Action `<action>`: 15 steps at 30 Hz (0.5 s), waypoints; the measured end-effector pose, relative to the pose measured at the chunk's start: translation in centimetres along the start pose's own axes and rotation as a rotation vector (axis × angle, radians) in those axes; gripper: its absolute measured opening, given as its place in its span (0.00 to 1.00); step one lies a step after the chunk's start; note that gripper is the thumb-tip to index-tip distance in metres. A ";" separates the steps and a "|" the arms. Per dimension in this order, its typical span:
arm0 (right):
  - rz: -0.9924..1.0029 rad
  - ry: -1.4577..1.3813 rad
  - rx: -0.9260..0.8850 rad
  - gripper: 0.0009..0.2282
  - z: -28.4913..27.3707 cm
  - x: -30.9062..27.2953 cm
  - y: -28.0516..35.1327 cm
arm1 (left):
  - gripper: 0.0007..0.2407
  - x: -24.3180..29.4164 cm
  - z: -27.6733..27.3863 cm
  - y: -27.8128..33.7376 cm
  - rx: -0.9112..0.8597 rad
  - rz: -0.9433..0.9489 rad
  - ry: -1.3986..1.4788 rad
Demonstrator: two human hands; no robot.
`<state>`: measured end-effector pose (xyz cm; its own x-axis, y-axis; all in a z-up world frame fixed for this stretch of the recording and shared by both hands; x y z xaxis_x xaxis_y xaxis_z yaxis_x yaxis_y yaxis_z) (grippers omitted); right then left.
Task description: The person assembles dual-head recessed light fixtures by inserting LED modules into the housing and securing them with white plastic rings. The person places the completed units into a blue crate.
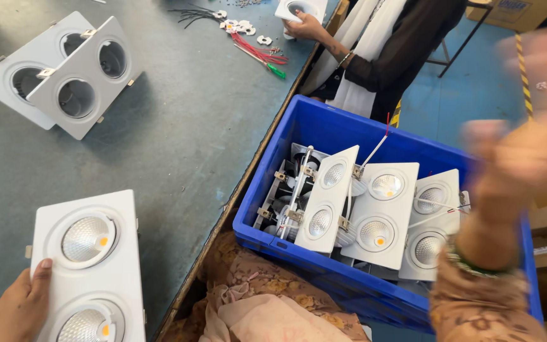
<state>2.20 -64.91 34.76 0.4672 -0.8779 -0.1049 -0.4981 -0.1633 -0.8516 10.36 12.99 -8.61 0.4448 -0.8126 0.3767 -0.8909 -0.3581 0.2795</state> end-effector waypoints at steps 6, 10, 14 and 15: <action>0.052 -1.092 -0.539 0.09 26.0 -14.2 8.6 | 0.33 -1.8 1.2 -2.8 0.012 0.030 -0.043; 0.307 -1.172 -1.085 0.29 36.7 -24.3 15.2 | 0.33 -0.4 1.2 -3.6 0.072 0.013 -0.074; 0.282 -0.943 -1.413 0.35 40.4 -29.9 17.2 | 0.32 1.6 0.2 -1.2 0.032 0.103 0.119; 0.137 -0.800 -1.490 0.35 40.5 -30.7 17.1 | 0.32 1.5 0.3 -0.2 0.015 0.067 0.170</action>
<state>8.91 -22.50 2.67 0.3584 -0.5659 -0.7425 -0.5491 -0.7710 0.3226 11.17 11.76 -8.34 0.3928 -0.7459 0.5379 -0.9196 -0.3140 0.2362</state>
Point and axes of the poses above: each hand's wrist, its own y-axis away from the middle knuckle, its own z-axis out of the palm, x = y × z, the point moved 10 cm from there along -y, towards the middle knuckle, and after that the axes turned 8 degrees about -x, right-handed, at the moved point
